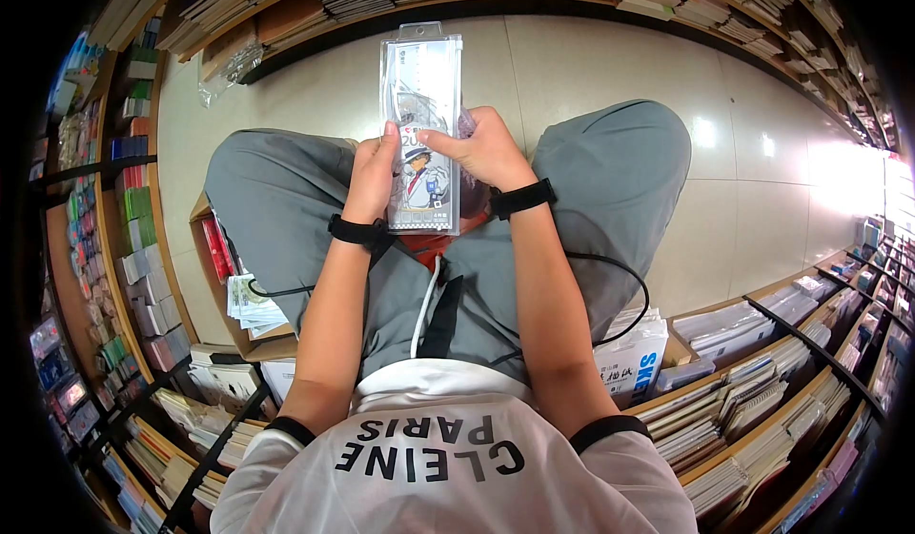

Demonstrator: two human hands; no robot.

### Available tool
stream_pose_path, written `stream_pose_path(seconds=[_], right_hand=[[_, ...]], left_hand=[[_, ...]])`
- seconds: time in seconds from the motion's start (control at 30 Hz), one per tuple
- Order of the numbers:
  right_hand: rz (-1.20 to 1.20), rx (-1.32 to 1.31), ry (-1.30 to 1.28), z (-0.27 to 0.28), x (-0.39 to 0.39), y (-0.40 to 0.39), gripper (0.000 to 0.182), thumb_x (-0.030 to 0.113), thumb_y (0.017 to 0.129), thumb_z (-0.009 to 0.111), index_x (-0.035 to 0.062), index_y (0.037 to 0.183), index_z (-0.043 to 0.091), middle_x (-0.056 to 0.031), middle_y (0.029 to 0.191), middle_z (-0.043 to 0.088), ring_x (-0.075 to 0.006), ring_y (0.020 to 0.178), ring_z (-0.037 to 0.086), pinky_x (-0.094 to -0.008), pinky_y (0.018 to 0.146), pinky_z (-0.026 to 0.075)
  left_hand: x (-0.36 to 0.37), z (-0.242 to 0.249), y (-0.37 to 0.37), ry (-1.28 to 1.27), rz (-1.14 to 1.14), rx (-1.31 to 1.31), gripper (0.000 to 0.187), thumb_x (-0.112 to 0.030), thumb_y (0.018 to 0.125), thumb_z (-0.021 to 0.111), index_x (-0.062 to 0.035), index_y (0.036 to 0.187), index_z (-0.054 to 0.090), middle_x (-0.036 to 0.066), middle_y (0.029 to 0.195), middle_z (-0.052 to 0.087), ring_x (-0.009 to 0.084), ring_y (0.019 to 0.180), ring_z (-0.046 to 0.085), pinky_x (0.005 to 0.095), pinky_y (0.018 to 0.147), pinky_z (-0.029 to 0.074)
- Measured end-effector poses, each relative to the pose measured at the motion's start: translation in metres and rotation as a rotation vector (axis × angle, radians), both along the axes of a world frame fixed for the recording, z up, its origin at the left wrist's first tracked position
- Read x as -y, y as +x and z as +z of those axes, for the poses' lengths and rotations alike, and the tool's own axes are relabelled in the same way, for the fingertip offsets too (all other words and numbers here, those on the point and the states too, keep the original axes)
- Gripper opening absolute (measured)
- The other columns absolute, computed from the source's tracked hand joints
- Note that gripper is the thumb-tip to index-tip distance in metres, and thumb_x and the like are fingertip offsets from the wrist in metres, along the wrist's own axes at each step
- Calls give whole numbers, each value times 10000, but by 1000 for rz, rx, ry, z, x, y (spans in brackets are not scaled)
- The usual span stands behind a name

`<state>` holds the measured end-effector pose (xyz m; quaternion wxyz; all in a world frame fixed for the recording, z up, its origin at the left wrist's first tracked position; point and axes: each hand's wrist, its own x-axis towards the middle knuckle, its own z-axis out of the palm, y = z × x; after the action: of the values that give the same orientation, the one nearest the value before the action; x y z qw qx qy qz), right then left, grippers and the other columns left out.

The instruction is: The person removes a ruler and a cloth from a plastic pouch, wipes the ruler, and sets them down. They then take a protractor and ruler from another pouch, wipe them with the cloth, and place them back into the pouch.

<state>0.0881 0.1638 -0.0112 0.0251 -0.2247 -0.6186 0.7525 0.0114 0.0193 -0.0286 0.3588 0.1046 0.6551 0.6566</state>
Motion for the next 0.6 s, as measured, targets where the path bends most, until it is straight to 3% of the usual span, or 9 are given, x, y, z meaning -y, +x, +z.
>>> stream_pose_path(seconds=[0.27, 0.37, 0.47, 0.6], right_hand=[[-3, -7, -15, -2, 1, 0, 275, 177, 758, 688, -64, 871, 619, -60, 760, 635, -84, 667, 570, -242, 595, 462], [-6, -3, 11, -7, 2, -1, 295, 236, 769, 685, -47, 809, 614, -36, 715, 614, -74, 634, 545, -234, 569, 445], [-17, 60, 38, -7, -5, 0, 316, 278, 771, 685, -18, 719, 588, -8, 655, 575, -65, 590, 504, -224, 543, 421], [-154, 40, 100, 1, -4, 1, 305, 275, 766, 689, 12, 692, 552, 3, 636, 543, -63, 574, 473, -220, 534, 407]], left_hand=[[0, -1, 0, 24, 15, -1, 519, -391, 928, 395, 79, 814, 584, 46, 720, 584, 80, 653, 486, 241, 605, 410], [1, 2, -2, 60, 42, -168, 507, -387, 927, 401, 77, 826, 579, 44, 741, 584, 75, 679, 479, 243, 619, 411], [0, 12, -7, 130, 305, -161, 484, -371, 926, 417, 78, 837, 574, 39, 752, 584, 65, 700, 469, 235, 631, 409], [16, 17, -28, 296, 539, 94, 272, -287, 885, 528, -23, 830, 568, 56, 782, 607, 125, 651, 573, 264, 562, 445]])
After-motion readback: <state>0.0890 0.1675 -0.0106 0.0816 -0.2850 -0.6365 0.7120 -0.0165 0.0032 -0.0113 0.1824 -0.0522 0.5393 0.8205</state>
